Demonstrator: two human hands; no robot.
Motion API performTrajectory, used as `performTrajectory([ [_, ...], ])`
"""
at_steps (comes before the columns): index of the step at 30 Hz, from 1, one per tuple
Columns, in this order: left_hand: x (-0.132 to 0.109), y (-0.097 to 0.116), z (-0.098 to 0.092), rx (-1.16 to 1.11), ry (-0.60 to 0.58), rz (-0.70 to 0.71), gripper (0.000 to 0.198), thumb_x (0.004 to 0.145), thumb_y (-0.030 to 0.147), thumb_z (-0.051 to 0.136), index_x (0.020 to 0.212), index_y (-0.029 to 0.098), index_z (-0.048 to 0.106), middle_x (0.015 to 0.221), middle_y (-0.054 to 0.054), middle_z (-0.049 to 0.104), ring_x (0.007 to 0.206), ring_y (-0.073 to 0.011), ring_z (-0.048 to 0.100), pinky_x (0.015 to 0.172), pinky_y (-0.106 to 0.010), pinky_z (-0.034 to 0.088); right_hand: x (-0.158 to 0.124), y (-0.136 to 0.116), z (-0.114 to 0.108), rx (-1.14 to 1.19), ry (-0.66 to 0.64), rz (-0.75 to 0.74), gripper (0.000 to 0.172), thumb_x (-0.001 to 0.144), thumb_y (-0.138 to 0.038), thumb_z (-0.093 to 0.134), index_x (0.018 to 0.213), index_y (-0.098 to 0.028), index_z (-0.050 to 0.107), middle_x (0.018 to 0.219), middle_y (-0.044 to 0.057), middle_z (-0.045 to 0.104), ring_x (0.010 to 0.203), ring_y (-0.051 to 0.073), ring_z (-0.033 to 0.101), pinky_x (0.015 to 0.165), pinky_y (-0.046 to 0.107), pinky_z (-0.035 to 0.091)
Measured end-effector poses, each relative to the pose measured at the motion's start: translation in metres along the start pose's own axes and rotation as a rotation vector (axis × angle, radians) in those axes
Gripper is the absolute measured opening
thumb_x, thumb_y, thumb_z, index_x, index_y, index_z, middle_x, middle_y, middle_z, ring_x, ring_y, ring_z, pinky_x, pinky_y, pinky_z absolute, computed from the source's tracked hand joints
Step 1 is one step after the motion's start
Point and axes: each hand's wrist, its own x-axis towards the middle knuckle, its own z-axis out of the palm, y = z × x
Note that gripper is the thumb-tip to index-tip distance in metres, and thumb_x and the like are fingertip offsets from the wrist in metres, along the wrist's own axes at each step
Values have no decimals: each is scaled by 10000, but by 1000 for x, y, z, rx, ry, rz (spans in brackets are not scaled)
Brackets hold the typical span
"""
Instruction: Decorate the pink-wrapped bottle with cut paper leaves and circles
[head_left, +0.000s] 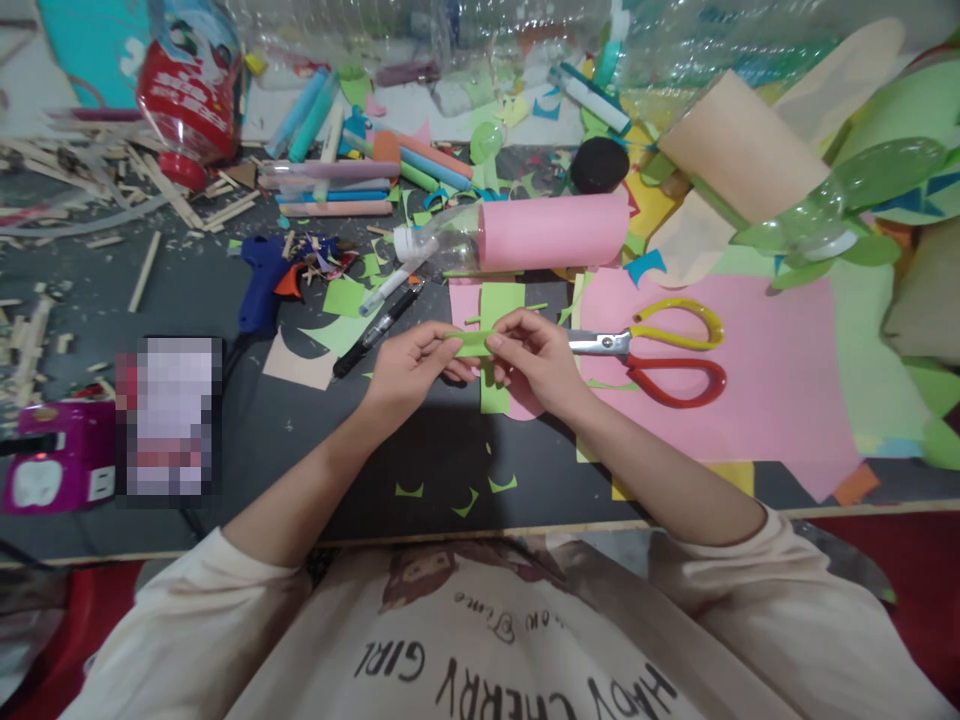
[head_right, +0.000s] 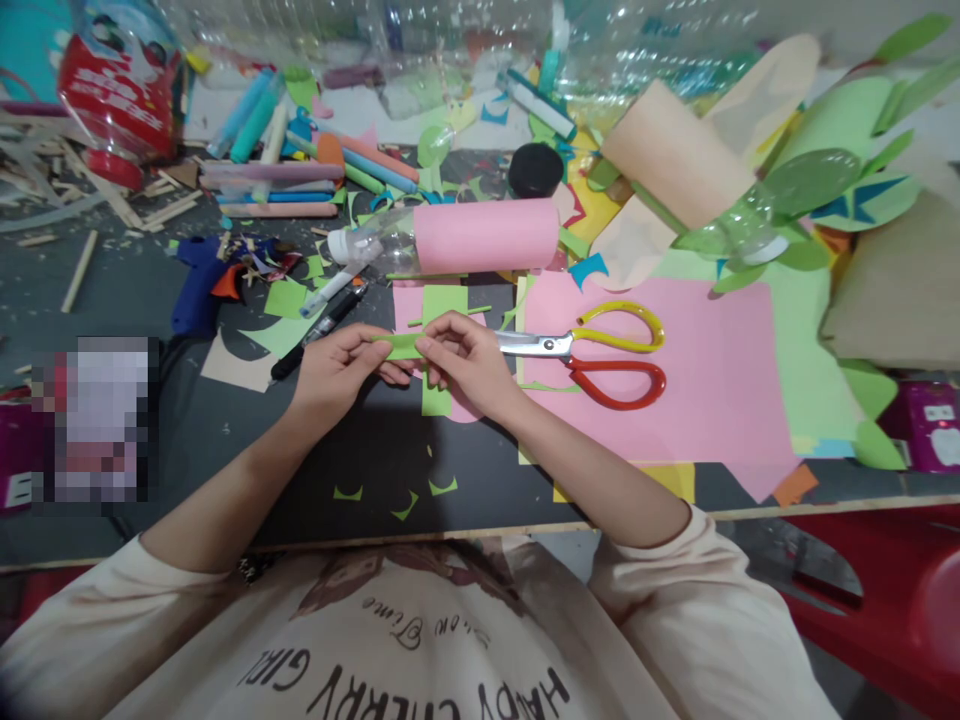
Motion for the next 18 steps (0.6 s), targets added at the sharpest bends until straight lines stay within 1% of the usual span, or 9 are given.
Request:
performTrajectory([
  [4,1,-1,0,-11,-4,15,405,763,544,689,835,155,602,596,-2,698,549,-155,707,562,-239,577,2,1,-1,14,-8,-34,427,685,-541,775,713,-201,517,475,-102,551,366,47,513,382,174,428],
  [8,2,-3,0,-9,-11,-4,428,761,568,682,841,155,599,615,-18,712,582,-168,719,562,-241,574,2,2,-1,20,-8,-59,416,698,-535,769,705,-203,518,454,-112,530,339,42,477,372,177,418],
  [14,3,-5,1,2,-10,2,464,762,598,668,859,150,596,661,-46,734,604,-179,728,570,-258,574,0,2,-1,20,13,-16,418,691,-547,768,754,-199,544,498,-100,549,393,53,536,402,180,445],
  [18,2,-4,2,10,6,-9,462,754,593,678,860,150,601,680,-43,737,596,-167,721,585,-259,575,0,1,-2,4,11,-30,417,695,-562,757,786,-206,560,502,-97,562,414,57,553,433,185,461],
])
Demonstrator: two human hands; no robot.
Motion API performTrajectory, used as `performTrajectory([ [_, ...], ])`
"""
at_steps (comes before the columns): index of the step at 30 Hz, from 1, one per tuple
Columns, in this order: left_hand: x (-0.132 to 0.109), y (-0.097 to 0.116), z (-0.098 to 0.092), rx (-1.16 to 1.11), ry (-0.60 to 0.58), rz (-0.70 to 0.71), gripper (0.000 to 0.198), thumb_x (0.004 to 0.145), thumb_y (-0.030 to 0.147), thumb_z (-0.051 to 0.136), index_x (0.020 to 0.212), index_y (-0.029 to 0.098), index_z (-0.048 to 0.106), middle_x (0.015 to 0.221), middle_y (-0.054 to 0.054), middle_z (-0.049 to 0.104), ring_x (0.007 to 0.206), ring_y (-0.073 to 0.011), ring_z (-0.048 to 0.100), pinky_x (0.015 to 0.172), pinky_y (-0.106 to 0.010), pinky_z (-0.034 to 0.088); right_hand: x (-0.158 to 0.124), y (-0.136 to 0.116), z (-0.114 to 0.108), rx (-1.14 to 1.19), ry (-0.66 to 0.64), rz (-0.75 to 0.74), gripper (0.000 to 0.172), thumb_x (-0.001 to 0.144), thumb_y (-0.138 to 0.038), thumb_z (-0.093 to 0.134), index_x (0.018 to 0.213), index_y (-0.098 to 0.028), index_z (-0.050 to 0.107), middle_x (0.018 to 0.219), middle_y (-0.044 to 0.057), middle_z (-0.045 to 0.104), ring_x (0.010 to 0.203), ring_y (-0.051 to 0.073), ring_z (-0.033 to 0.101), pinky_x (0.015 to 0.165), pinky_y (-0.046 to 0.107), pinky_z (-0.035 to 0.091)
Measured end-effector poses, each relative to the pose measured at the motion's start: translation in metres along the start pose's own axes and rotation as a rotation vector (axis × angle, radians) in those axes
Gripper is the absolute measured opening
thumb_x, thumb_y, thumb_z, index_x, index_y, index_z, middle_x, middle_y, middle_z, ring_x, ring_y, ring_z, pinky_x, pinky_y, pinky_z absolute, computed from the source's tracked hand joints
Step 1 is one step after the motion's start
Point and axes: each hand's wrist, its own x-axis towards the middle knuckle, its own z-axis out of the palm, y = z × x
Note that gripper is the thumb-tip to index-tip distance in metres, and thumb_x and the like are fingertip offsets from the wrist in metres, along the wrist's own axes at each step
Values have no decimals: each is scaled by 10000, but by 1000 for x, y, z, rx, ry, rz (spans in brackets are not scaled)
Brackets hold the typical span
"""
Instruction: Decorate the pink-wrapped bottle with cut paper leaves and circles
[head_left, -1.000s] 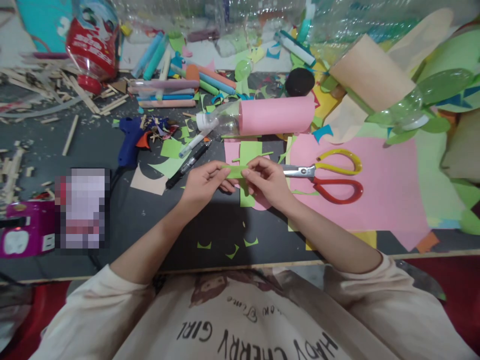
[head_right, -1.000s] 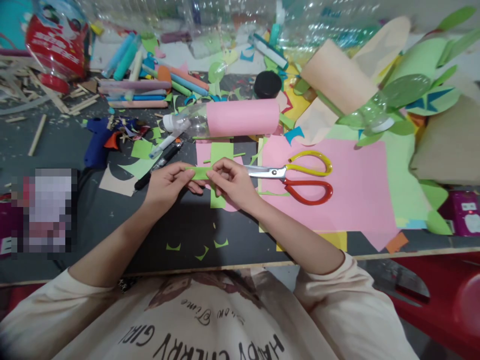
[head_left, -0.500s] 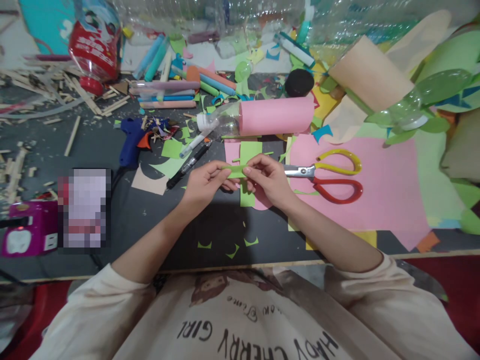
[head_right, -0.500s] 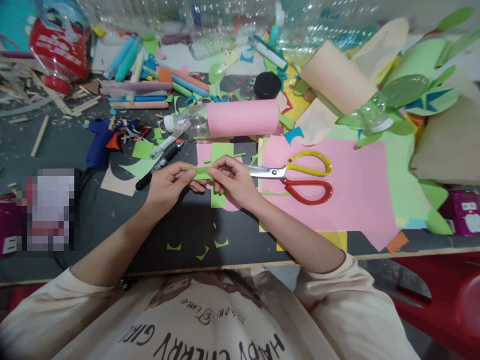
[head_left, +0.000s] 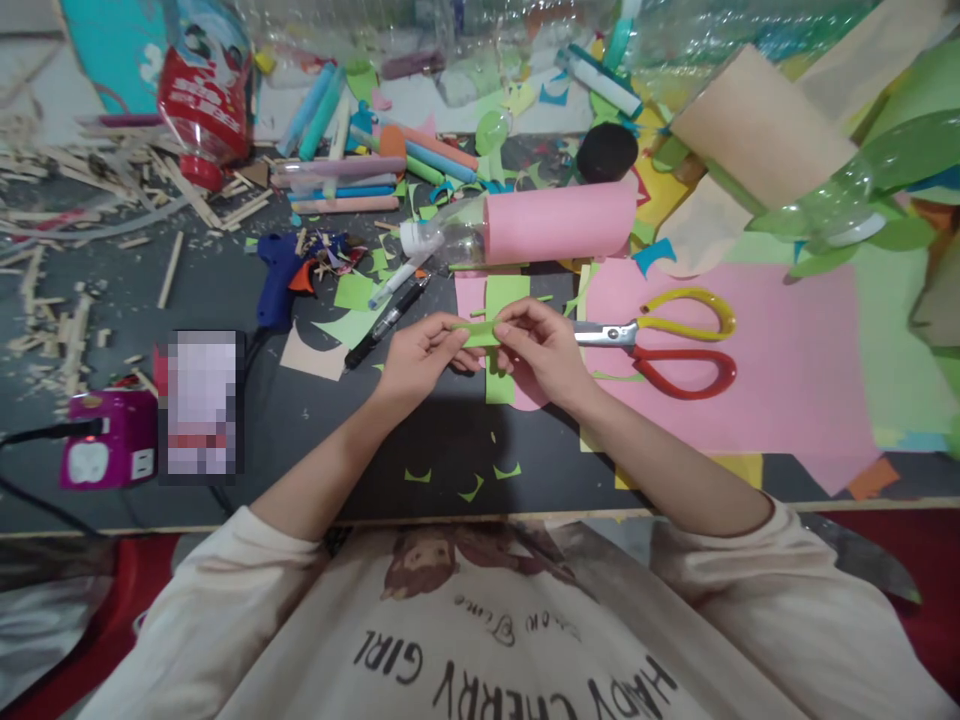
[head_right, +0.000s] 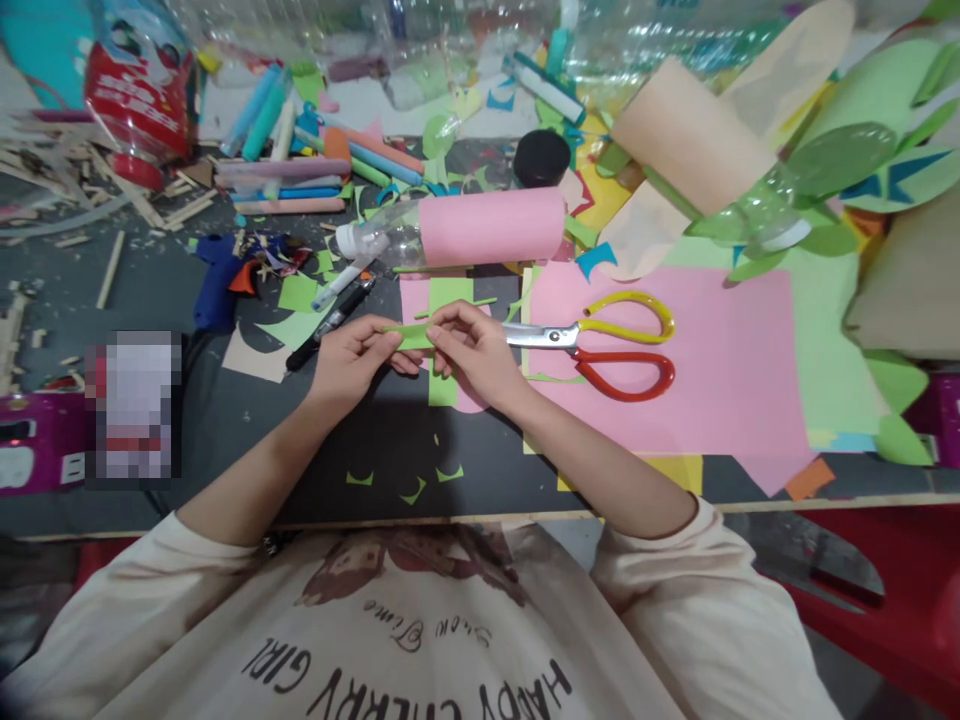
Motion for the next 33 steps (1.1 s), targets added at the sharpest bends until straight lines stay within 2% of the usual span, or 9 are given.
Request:
performTrajectory([
  [10,-1,0,-1,1,-38,14,429,751,587,681,777,177,560,634,-3,696,538,-126,678,566,-233,550,1,1,-2,-25,-33,-63,365,737,-518,747,744,-208,556,472,-97,533,393,62,527,412,188,439],
  [20,-9,3,0,348,-79,109,245,886,385,534,751,187,583,553,59,599,416,-46,514,485,-155,422,-3,1,3,-147,-104,-116,346,778,-512,710,737,-197,573,587,-73,534,431,47,500,435,199,437],
  [24,-10,2,-1,378,-58,174,270,912,395,492,751,189,561,547,66,579,413,-41,503,483,-146,411,-4,2,2,-135,-118,-114,334,792,-508,698,795,-198,574,631,-61,570,457,48,512,449,196,448],
  [29,-9,-2,-1,280,-43,204,301,939,471,448,835,201,530,570,54,586,452,-66,545,509,-163,452,-5,4,2,-128,-119,-97,347,800,-502,696,749,-197,536,599,-72,531,451,41,497,449,183,436],
  [33,-8,-4,-2,337,-53,268,236,915,372,472,774,194,539,630,31,608,536,-76,564,563,-173,457,-5,4,1,-137,-127,-88,337,816,-496,674,748,-206,516,617,-56,556,467,57,508,471,206,448],
])
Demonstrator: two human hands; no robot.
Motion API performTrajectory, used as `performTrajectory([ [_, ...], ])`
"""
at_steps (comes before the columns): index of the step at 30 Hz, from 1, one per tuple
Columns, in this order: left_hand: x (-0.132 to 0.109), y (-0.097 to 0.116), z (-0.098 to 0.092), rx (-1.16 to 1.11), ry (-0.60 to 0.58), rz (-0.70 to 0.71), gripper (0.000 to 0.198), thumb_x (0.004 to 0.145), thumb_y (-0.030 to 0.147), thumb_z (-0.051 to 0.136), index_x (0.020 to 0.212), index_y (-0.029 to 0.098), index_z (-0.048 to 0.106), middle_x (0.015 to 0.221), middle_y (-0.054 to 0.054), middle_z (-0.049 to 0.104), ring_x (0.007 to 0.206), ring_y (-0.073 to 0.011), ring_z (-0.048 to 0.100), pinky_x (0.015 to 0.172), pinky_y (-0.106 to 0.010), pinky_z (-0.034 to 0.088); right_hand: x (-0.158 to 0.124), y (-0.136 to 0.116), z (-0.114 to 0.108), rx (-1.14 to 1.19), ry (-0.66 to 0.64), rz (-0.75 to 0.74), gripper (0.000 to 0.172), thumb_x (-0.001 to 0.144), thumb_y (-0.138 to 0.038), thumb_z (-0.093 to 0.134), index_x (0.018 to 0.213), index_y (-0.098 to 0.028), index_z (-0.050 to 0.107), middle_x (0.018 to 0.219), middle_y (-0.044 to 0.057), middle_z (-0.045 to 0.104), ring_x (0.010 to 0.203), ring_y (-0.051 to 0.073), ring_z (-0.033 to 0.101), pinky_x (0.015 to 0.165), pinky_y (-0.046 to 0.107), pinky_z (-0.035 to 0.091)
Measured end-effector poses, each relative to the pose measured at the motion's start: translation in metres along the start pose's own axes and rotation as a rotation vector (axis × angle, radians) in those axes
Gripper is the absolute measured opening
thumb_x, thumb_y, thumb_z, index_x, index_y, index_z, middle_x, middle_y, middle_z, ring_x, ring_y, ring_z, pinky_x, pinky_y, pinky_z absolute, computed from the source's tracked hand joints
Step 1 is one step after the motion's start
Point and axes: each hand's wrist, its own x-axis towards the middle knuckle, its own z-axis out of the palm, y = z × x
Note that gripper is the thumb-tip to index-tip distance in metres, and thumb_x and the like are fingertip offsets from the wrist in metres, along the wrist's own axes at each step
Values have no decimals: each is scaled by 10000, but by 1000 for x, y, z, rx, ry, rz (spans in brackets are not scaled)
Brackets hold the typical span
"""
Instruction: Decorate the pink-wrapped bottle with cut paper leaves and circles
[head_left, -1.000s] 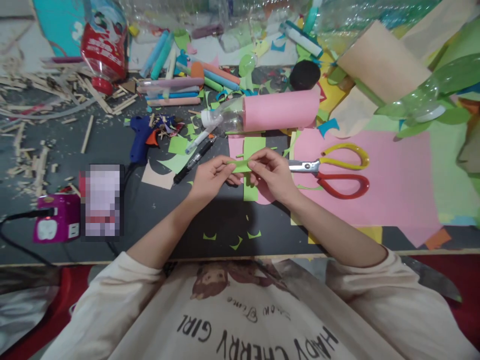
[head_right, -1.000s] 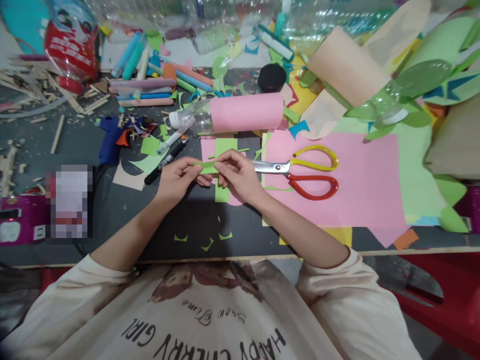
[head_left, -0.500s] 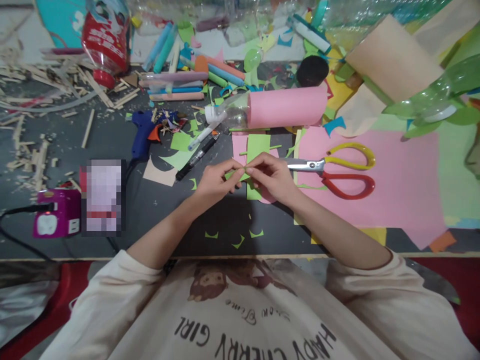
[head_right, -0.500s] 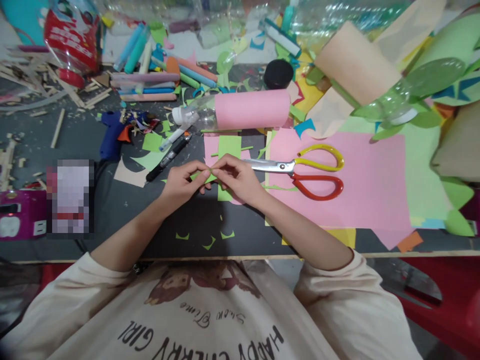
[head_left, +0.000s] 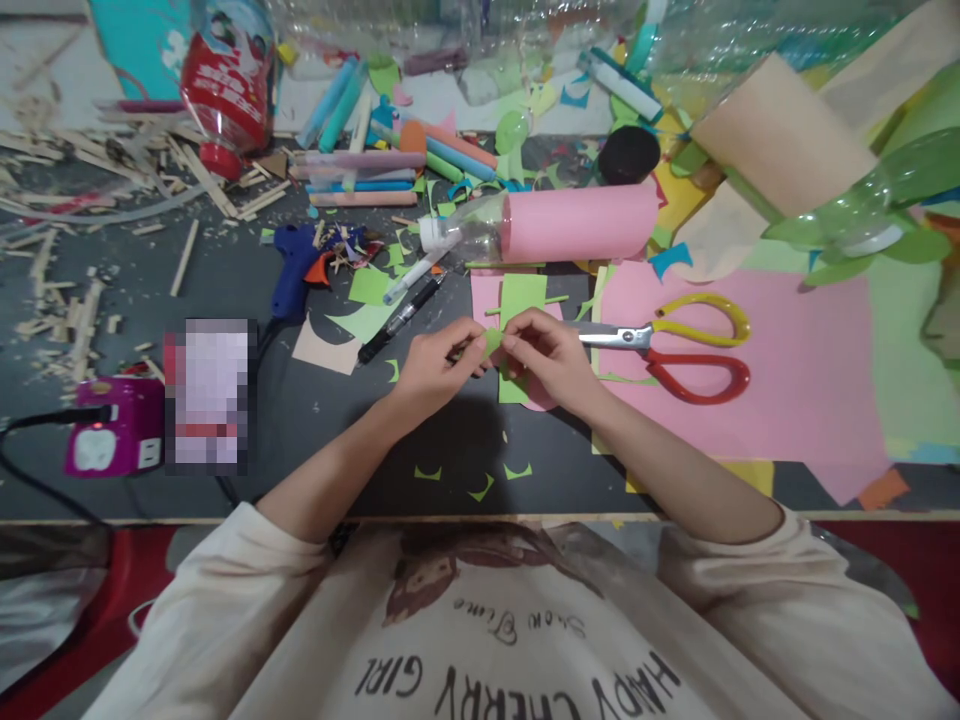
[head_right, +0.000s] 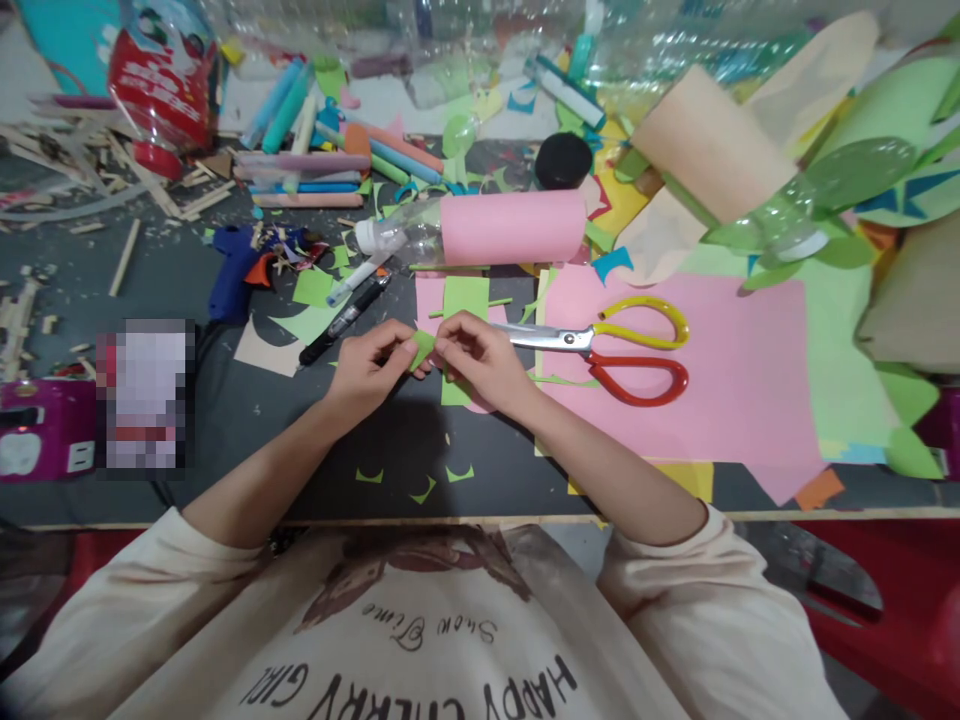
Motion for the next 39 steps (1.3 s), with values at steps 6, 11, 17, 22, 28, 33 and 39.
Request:
performTrajectory([
  [6,2,2,-2,142,6,21,212,823,282,489,634,185,475,532,63,426,494,-61,362,495,-175,321,2,1,-3,-45,-41,-19,176,831,-300,618,726,-208,511,603,-64,510,480,71,477,495,222,412],
  [11,3,4,-3,130,-34,5,163,815,300,488,702,189,524,553,65,443,483,-62,348,493,-185,305,4,-1,-4,-166,-85,-56,98,763,-212,568,683,-199,514,623,-51,476,563,92,423,550,239,351],
  [17,2,5,-4,114,-42,-2,156,802,273,475,671,190,492,526,75,406,468,-59,320,486,-186,289,3,-3,-3,-186,-85,-21,84,796,-246,549,733,-201,517,637,-52,477,538,90,427,544,244,346],
  [22,3,5,-3,133,-71,-4,129,776,258,478,675,188,515,524,77,434,460,-56,322,496,-185,308,3,-2,-2,-159,-110,36,127,807,-300,544,735,-209,492,590,-62,470,486,88,443,502,237,358],
  [28,3,5,-3,126,-91,-5,126,759,241,478,658,186,528,516,78,426,473,-58,344,520,-177,338,3,0,-1,-203,-111,47,115,793,-295,543,731,-207,502,582,-63,453,480,84,418,489,232,334],
  [33,3,8,-4,146,-47,-28,124,750,243,473,651,186,520,515,77,434,473,-57,338,507,-180,319,3,0,-1,-174,-95,51,126,786,-305,552,725,-209,498,596,-57,473,479,84,426,486,233,345],
  [39,3,7,-7,128,-16,-53,125,746,260,478,650,188,511,519,65,484,453,-60,365,471,-190,292,3,-1,0,-98,-62,83,147,783,-300,601,721,-213,501,583,-68,474,455,79,447,479,232,368],
])
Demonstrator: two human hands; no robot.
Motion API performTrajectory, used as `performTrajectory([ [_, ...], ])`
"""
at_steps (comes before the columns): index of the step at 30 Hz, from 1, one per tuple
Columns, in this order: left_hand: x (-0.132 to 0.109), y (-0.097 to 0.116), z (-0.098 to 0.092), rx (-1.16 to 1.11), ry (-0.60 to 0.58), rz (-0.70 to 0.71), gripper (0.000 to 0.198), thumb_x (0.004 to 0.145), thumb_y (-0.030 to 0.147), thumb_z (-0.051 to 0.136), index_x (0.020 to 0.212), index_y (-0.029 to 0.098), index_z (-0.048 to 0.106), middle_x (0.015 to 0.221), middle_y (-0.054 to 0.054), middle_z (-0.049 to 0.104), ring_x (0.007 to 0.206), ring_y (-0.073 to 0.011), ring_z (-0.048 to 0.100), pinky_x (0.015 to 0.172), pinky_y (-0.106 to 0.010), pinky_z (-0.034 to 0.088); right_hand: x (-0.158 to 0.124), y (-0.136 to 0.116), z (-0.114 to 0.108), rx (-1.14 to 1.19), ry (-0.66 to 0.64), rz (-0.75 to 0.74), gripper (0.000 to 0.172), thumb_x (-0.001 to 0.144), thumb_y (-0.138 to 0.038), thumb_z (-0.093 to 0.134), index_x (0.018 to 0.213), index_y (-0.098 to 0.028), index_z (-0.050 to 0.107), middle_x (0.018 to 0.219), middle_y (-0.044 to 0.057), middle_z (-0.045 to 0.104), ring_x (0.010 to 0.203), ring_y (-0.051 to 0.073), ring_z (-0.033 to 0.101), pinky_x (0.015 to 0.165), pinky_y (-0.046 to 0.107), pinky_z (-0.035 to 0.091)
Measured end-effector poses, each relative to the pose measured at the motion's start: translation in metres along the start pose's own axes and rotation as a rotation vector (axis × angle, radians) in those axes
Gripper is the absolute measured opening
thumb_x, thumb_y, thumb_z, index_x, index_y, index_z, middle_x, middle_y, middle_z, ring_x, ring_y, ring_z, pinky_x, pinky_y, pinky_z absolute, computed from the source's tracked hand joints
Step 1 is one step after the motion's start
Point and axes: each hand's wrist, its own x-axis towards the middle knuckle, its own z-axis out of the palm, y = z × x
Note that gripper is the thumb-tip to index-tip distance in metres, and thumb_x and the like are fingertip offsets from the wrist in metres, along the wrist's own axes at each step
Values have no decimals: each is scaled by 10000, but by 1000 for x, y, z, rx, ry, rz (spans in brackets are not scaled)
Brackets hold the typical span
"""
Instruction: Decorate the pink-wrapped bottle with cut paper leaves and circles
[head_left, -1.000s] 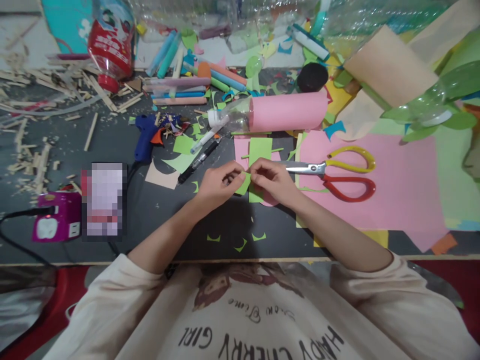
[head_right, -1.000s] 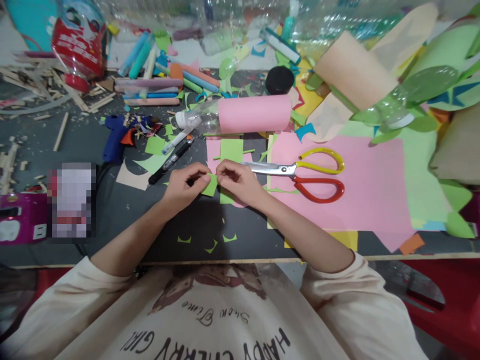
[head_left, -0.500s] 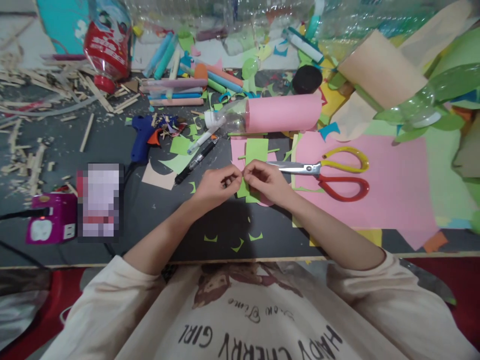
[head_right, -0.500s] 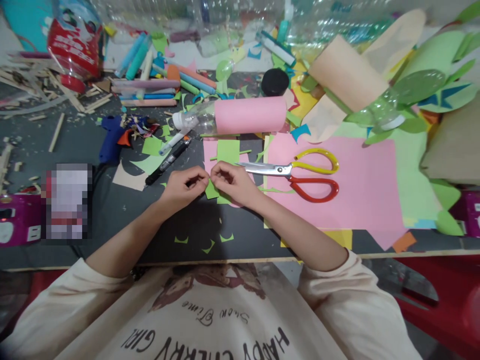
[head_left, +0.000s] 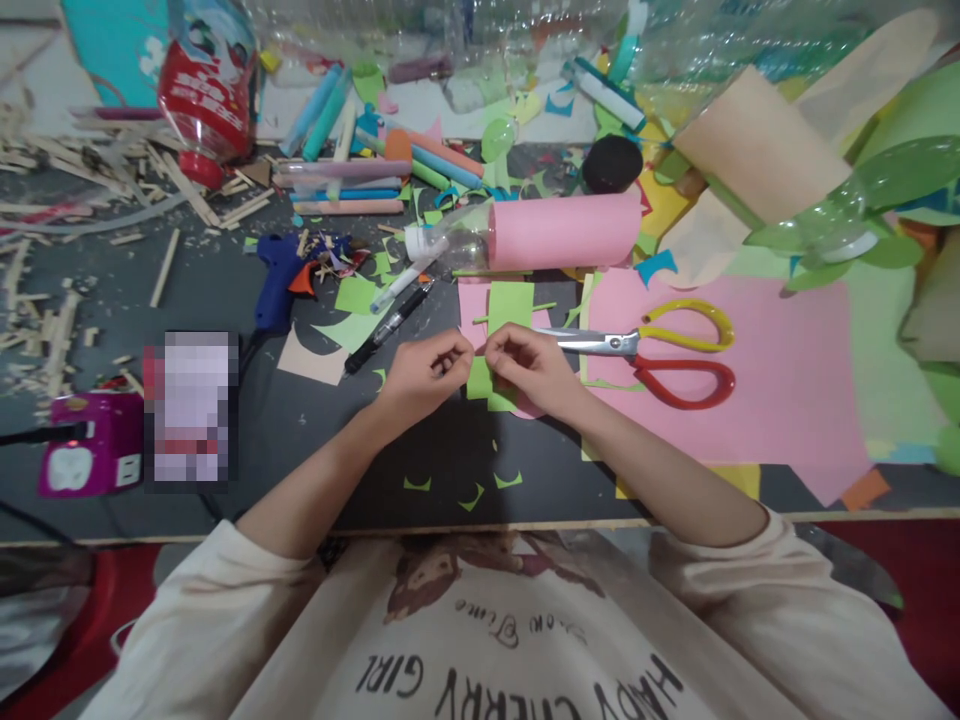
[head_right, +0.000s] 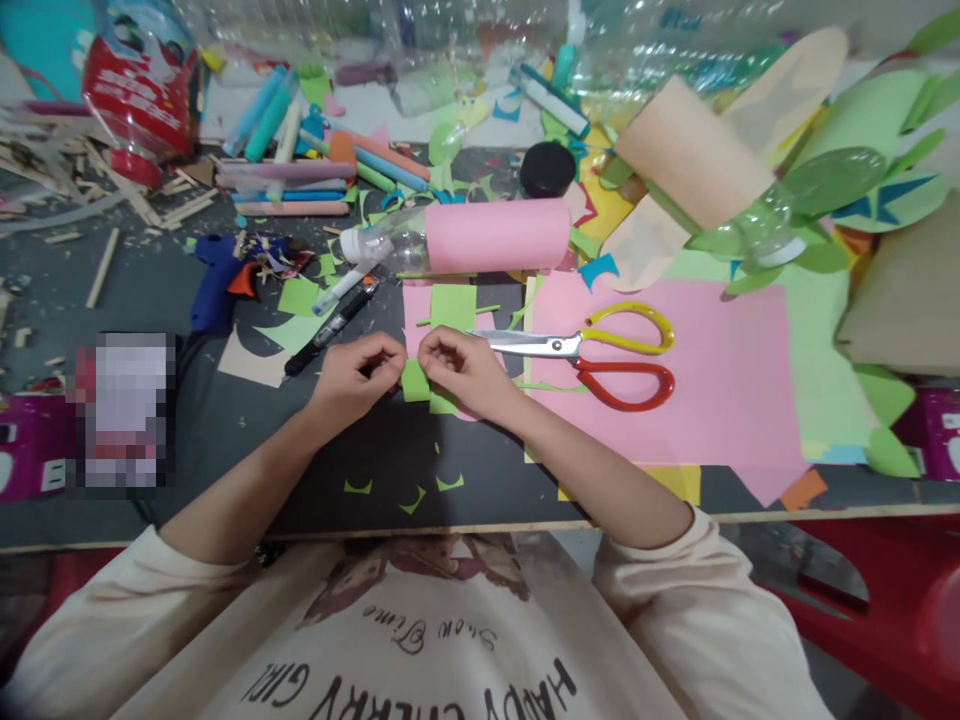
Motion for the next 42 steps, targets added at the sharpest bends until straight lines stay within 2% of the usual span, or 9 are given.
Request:
performTrajectory([
  [9,3,-3,-1,-170,86,-54,185,810,317,535,674,199,492,469,68,482,409,-72,454,439,-184,350,0,0,2,24,-2,-24,310,799,-489,655,841,-213,521,692,-40,527,568,92,482,538,230,405],
  [13,4,-4,0,-245,114,-82,215,817,354,572,695,192,503,496,59,520,409,-63,479,443,-173,391,-1,-2,3,-66,-54,9,327,749,-465,706,763,-199,515,603,-61,488,528,81,424,509,222,360],
  [17,3,-6,1,-289,118,-43,211,853,355,552,730,190,508,519,52,533,422,-63,495,458,-172,413,-1,0,2,-30,-43,35,343,772,-487,680,725,-204,492,597,-51,545,514,82,475,519,231,392],
  [20,2,-9,3,-289,139,12,140,860,330,541,868,191,538,626,38,578,505,-67,557,518,-172,457,0,3,2,89,3,62,424,730,-570,705,730,-210,481,598,-56,558,491,78,501,496,227,420],
  [23,1,-13,5,-273,166,79,231,836,315,567,1029,195,528,839,-7,634,634,-73,613,599,-179,497,1,3,2,175,28,94,491,684,-623,726,710,-212,458,593,-59,560,470,65,503,474,214,438],
  [26,2,-16,6,-245,149,88,280,836,329,574,1077,195,528,952,-37,648,681,-74,621,646,-187,511,1,0,2,188,33,116,510,663,-638,735,697,-208,462,572,-62,564,453,58,498,464,209,442],
  [33,1,-13,5,-217,108,88,267,825,297,571,1067,186,595,1001,-48,682,749,-96,637,716,-210,522,-1,0,3,142,43,111,508,693,-646,706,671,-208,450,515,-76,519,420,59,475,444,202,406],
  [38,3,-10,3,-150,111,80,162,820,278,564,915,178,649,894,-33,708,744,-118,642,706,-222,522,-2,1,3,18,8,71,524,724,-678,656,643,-218,418,462,-91,452,409,70,438,445,213,352],
  [42,4,-9,1,-140,125,33,181,829,343,571,816,175,638,813,-24,689,721,-127,641,676,-229,511,-2,-1,3,-48,-24,33,515,696,-650,707,637,-215,437,498,-84,438,445,71,385,454,221,306],
])
